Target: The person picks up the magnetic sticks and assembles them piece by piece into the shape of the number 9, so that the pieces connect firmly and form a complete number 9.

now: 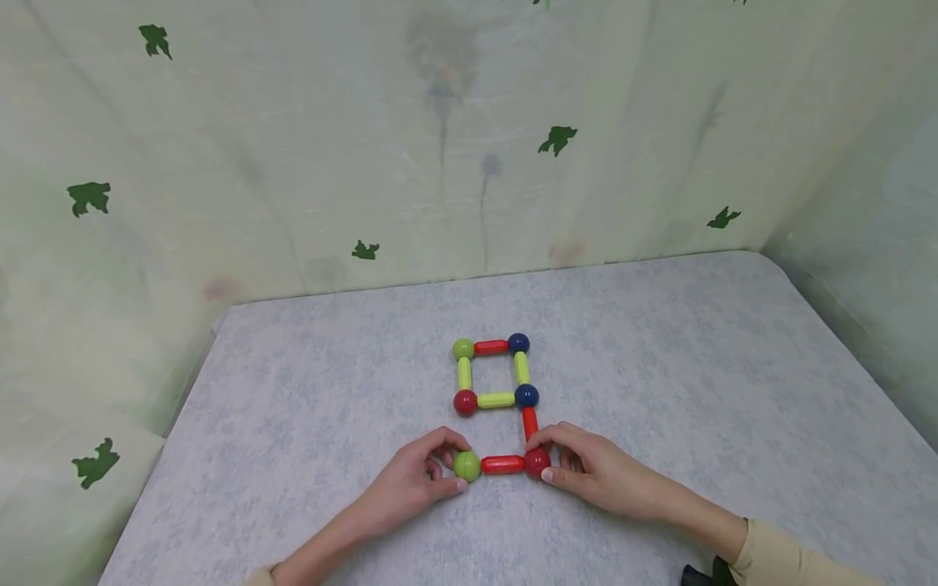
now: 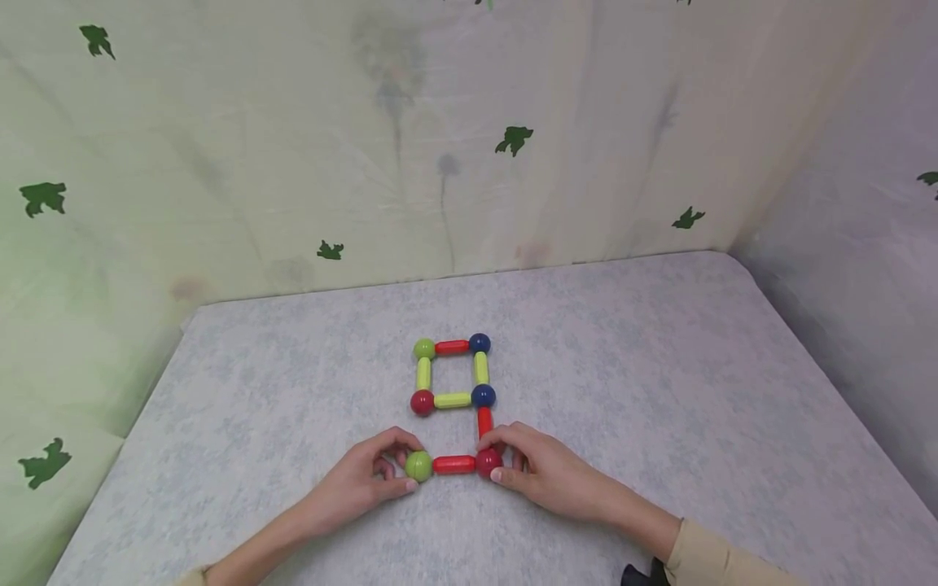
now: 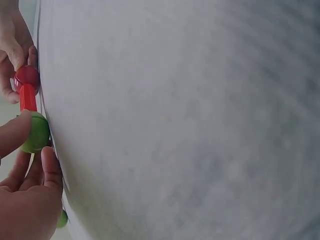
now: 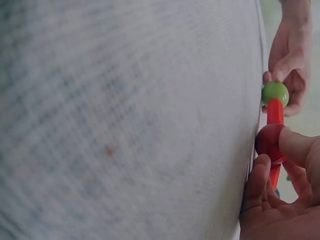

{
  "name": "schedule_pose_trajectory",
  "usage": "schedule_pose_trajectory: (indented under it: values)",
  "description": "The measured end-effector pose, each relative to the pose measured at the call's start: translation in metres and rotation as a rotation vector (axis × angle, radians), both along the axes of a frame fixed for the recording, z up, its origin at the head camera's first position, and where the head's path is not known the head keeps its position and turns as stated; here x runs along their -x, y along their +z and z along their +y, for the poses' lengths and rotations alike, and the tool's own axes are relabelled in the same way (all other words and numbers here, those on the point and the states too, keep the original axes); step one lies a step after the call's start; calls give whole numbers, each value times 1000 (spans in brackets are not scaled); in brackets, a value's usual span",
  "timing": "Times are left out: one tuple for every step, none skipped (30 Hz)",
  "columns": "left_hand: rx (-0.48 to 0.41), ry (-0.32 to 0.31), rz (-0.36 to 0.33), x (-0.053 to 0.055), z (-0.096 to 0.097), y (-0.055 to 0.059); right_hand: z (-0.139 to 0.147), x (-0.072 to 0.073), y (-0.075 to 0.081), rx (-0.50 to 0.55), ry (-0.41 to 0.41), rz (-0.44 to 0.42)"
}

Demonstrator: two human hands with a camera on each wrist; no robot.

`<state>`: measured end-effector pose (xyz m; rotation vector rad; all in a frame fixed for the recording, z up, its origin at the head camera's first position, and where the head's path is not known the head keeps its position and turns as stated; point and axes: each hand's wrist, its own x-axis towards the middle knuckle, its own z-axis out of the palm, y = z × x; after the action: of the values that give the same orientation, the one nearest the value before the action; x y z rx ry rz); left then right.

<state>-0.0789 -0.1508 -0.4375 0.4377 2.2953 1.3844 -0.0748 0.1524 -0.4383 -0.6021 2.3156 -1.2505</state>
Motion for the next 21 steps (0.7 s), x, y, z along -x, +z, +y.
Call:
schedule_pose_trajectory:
  values:
    - [-2,1,0,-1,1,0,0,0,0,0,1,0]
    - [-3,2,3,-1,1,0,0,1,0,0,2,0]
    - [-1,4,2,-2,2,0,0,1,0,1,3,0]
    - [2,7,2,-2,2,0,1,1,-1,2,5,2]
    - [5,10,0,-2,3,-1,1,1,-1,3,5,1]
    - [9,13,-2,-3,3,-1,1,1,-1,3,5,1]
    - [14,15,-3,-3,3,-1,1,1,-1,3,4,-1]
    - [20,17,-6,-3,3,-1,1,1,0,4,3,-3]
    - [21,19,-9,-4,3,-1,1,1,0,4,3,-4]
    - [17,21,-11,-4,4,-1,1,1,0,4,3,-7]
    - [18,22,-14,-4,4,-1,1,1,0,2,2,-12]
    - [17,22,-16,-4,4,-1,2,1,0,-1,2,-16]
    - [13,22,-20,-4,4,-1,2,1,1,-3,0,-22]
    - [8,23,-26,-4,5,-1,2,1,1,-5,-1,-27]
    - [1,21,-27,-4,5,0,2,1,1,-8,-2,-30]
    - [-2,21,-30,-4,5,0,2,1,1,-8,-3,-35]
    - [-3,19,-34,-4,4,0,2,1,1,-9,-3,-37]
    - [-7,18,-36,-4,4,1,3,0,2,-11,-4,-37]
    - [-7,18,-36,-4,4,1,3,0,3,-11,-5,-35]
    - [-5,17,-34,-4,4,2,3,-1,4,-12,-6,-28]
    - [4,17,-28,-4,4,3,4,-2,6,-16,-13,-26]
